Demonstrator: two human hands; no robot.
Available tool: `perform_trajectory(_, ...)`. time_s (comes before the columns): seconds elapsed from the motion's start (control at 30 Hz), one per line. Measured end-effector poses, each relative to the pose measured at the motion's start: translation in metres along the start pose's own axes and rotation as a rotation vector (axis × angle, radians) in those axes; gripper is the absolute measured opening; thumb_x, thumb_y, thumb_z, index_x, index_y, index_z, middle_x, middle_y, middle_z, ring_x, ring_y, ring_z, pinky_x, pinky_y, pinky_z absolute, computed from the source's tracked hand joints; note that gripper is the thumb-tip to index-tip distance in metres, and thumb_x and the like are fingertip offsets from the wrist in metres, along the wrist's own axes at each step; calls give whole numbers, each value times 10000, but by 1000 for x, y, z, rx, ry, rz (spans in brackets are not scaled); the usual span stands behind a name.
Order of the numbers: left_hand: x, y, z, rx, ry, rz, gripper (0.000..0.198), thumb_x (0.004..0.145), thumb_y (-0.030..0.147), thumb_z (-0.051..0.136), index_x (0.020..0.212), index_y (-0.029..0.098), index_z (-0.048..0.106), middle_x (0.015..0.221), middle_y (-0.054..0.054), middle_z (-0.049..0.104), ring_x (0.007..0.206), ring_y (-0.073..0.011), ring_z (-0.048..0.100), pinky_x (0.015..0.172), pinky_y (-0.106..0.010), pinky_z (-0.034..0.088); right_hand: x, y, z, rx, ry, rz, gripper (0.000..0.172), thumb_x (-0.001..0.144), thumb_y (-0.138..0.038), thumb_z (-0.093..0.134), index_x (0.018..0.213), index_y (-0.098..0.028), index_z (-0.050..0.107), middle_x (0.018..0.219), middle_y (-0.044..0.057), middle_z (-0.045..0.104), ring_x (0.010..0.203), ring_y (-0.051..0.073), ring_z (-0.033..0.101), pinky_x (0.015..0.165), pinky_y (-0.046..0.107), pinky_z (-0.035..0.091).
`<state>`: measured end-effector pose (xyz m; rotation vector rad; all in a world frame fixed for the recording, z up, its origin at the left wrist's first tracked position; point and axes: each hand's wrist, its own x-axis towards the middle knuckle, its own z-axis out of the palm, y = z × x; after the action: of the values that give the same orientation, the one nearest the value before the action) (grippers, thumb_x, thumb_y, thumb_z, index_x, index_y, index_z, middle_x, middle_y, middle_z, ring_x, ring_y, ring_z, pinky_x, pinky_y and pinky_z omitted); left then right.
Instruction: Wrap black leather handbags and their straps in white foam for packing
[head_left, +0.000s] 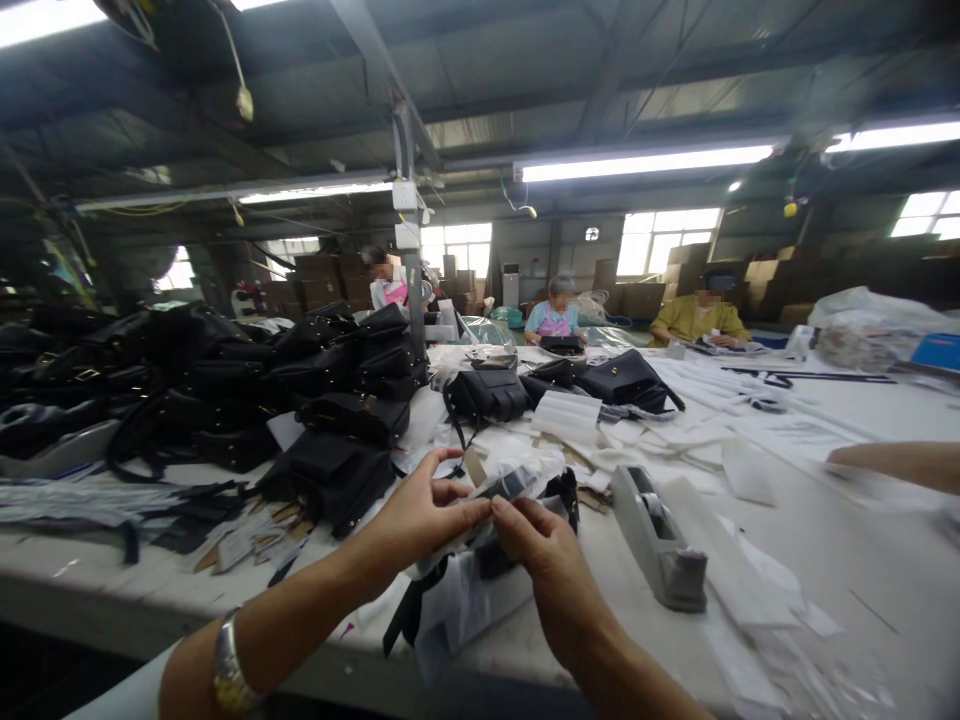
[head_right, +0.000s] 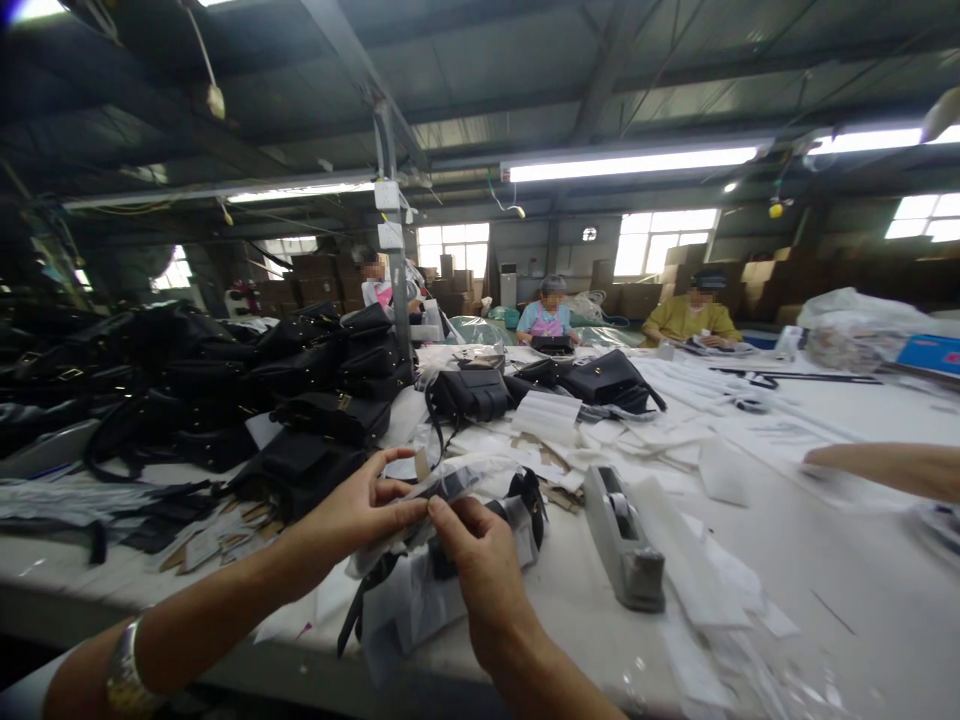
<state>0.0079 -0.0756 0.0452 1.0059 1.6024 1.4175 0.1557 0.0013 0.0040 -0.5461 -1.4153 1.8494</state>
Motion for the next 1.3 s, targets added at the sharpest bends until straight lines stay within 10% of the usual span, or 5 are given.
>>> perform_trajectory(0.13,1,2,-2,-12,9,-2,905,630,431,881,1362,194,406,1142,-112,645,921,-237,688,738,-295,516,1,2,-2,-6,-21,-4,384,789,-533,721,755,-156,651,703,-1,573,678,147,466,624,257,357)
perform_trajectory(0.33,-6,8,-2,-2,-178,25,436,754,443,784,1063,157,671,1004,-87,721,964,-243,674,824,-302,487,1,1,-6,46,-70,16,341,802,-479,745,783,-142,696,738,14,613,701,141,512,647,252,397)
perform_trajectory(0.6,-11,7,6,-10,-87,-3,471,711,491,784,1043,172,686,989,-80,730,907,-241,667,784,-310,491,-10,1,-15,616,-74,213,299,769,-348,767,977,-133,773,1034,99,731,997,217,650,859,292,511)
perform_trajectory(1.3,-19,-9,27,92,97,176,372,769,498,744,990,220,632,831,6,611,762,-158,588,682,-242,464,-12,35,21,401,129,-209,340,843,-390,733,1140,-228,699,1096,72,691,1031,243,630,973,365,471)
